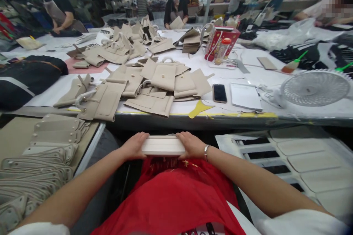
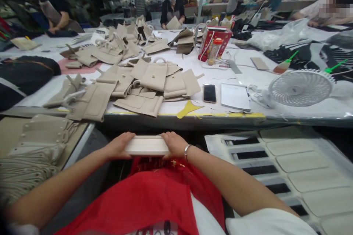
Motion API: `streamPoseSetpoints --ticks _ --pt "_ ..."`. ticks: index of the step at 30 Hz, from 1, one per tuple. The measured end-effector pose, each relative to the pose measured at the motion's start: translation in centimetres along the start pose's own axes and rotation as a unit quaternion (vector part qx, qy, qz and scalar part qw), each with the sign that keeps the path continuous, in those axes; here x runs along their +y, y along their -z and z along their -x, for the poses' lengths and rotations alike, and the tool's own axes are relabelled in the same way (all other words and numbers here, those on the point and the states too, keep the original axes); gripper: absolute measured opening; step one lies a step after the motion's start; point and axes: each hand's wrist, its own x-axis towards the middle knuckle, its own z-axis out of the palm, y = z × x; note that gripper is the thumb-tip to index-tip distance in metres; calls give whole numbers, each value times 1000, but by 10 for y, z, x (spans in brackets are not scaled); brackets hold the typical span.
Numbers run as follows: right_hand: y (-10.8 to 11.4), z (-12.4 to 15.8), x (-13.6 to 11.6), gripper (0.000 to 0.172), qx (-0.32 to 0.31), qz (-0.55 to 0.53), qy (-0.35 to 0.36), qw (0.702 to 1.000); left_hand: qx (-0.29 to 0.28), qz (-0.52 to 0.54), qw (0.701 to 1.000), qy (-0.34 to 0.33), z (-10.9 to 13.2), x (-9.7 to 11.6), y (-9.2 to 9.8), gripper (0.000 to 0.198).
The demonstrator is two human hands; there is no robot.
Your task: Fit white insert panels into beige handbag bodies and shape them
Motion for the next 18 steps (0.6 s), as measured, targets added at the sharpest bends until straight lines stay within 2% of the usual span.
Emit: streamPoseSetpoints --ticks 3,7,11,14,18 --pt "2 -9 2 90 -9 -8 5 1000 -16 10 999 -30 -8 -6 4 84" --pt "3 -12 4 90 -12 -22 9 1000 10 24 999 -44 -13 -9 1 84" --pt "3 -12 4 90 -18 -28 5 999 -10 28 999 -46 -12 -11 0 80" --pt "6 -15 3 91 -28 -27 -4 999 -26 52 996 -68 -9 -21 3 84" --pt "12 -15 2 93 -50 -15 3 999 -9 75 995 -68 -1 -35 6 92"
